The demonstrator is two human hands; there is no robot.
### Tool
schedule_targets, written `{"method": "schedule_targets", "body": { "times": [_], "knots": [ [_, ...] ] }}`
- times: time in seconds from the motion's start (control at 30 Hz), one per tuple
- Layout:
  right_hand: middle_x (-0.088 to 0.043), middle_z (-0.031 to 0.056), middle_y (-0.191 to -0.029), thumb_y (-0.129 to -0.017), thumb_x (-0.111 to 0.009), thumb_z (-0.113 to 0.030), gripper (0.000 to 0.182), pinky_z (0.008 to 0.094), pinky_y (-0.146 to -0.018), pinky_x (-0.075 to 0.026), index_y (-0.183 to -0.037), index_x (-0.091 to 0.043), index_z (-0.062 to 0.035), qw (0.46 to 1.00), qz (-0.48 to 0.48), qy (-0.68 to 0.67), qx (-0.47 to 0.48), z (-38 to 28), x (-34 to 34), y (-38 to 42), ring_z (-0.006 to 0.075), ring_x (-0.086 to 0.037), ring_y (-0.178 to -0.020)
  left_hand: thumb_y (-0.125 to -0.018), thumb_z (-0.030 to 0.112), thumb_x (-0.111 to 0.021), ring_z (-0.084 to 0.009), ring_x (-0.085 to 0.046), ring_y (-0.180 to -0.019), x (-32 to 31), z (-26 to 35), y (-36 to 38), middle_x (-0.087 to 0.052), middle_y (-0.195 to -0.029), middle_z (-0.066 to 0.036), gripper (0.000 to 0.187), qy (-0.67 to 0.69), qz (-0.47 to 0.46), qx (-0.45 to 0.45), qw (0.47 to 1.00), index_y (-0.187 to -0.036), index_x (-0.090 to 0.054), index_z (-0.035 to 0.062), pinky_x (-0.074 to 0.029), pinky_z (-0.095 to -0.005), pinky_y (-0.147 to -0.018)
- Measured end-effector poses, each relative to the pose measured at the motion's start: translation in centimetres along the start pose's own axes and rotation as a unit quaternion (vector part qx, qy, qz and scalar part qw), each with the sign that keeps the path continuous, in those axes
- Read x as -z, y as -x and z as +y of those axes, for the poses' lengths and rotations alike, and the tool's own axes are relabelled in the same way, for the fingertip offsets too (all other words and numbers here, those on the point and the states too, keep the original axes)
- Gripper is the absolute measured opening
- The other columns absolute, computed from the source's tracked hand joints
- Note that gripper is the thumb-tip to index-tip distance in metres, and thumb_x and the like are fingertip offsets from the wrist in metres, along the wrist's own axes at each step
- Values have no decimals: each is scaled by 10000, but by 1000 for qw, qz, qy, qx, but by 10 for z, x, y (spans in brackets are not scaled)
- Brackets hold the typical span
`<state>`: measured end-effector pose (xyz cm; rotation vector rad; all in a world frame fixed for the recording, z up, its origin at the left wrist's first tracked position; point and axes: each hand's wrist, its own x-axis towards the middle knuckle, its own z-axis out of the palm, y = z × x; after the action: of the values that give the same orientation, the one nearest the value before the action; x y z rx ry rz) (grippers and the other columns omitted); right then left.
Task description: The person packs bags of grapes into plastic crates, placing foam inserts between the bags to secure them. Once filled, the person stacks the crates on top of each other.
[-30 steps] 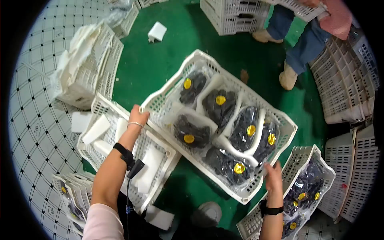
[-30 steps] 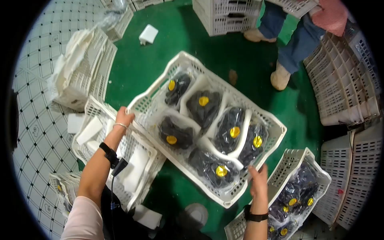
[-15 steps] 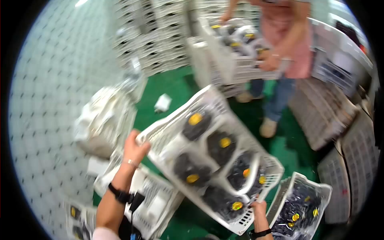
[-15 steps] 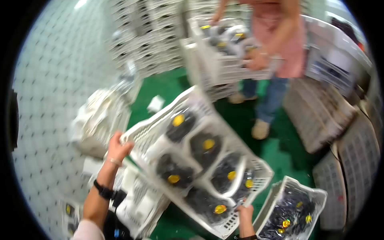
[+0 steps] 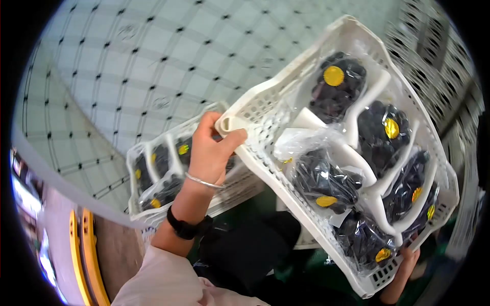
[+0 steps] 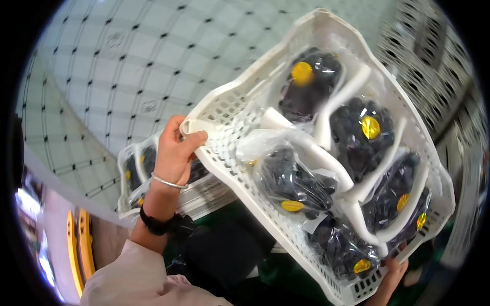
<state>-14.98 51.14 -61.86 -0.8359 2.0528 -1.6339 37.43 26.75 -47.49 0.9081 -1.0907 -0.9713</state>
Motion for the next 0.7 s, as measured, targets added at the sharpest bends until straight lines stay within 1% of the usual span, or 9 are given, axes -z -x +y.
{"method": "schedule_targets", "body": {
  "times": [0.1, 0.17, 0.23, 0.27, 0.3, 0.5, 0.6, 0.67, 0.7],
  "knots": [
    [-593, 61, -853, -667, -617, -207, 710, 242, -492, -383, -1316, -464, 37, 983, -124, -83, 109, -111, -71, 31, 102, -519, -591, -756, 21, -670, -134, -597, -706, 97, 24, 32, -579, -887, -83, 305, 65, 91, 76, 991, -998, -486, 11, -497, -256, -570],
    [-559, 42, -769, -671, -608, -220, 696, 244, -501, -397, -1292, -460, 60, 973, -192, -38, 123, -169, -121, 40, 116, -517, -573, -762, 33, -666, -160, -620, -730, 174, 33, 57, -588, -895, -95, 316, 5, 140, 123, 982, -1012, -474, 7, -524, -276, -587],
    [-543, 39, -727, -671, -600, -214, 643, 244, -506, -407, -1241, -492, 61, 954, -268, -39, 127, -200, -180, 42, 119, -517, -567, -780, 19, -628, -194, -629, -741, 226, 56, 102, -593, -906, -112, 293, 73, 233, 101, 965, -1023, -466, 2, -559, -320, -647],
    [-544, 40, -709, -669, -596, -206, 619, 247, -508, -413, -1220, -505, 60, 943, -312, -27, 109, -215, -171, -21, 121, -523, -562, -782, 14, -619, -202, -630, -753, 162, 76, 102, -592, -914, -114, 292, 51, 262, 97, 959, -1028, -461, 2, -561, -324, -648],
    [-544, 41, -692, -668, -591, -198, 595, 249, -509, -420, -1200, -518, 58, 921, -381, 25, 72, -234, -251, -34, 123, -528, -557, -785, 9, -610, -210, -631, -764, 190, 71, 84, -590, -921, -117, 291, 30, 322, 132, 937, -1033, -457, 1, -562, -329, -650],
    [-571, 56, -694, -656, -580, -91, 415, 286, -522, -448, -1052, -573, 36, 818, -561, 54, 115, -271, -399, 0, 161, -565, -573, -806, 15, -582, -237, -633, -781, 257, 89, 166, -591, -936, -134, 249, 4, 429, 75, 900, -1014, -445, 15, -571, -364, -597],
    [-586, 59, -732, -681, -581, -36, 350, 296, -568, -466, -1028, -593, 9, 782, -604, 71, 137, -265, -472, -10, 153, -581, -655, -850, 77, -597, -221, -635, -783, 263, 83, 172, -605, -905, -115, 197, -33, 466, 95, 879, -978, -450, 43, -570, -370, -681],
    [-605, 41, -728, -687, -613, -136, 283, 321, -618, -480, -951, -629, -35, 715, -622, 148, 283, -255, -518, -24, 158, -596, -671, -876, 150, -618, -197, -636, -782, 269, 80, 179, -612, -908, -92, 191, -42, 438, 116, 891, -977, -477, 70, -555, -363, -723],
    [-623, 49, -717, -696, -611, -211, 242, 336, -638, -483, -871, -651, -50, 692, -643, 215, 246, -251, -537, -30, 171, -607, -677, -885, 225, -626, -176, -626, -730, 262, 83, 175, -612, -897, -68, 214, -82, 447, 134, 881, -1003, -506, 92, -544, -347, -699]
  ]
}}
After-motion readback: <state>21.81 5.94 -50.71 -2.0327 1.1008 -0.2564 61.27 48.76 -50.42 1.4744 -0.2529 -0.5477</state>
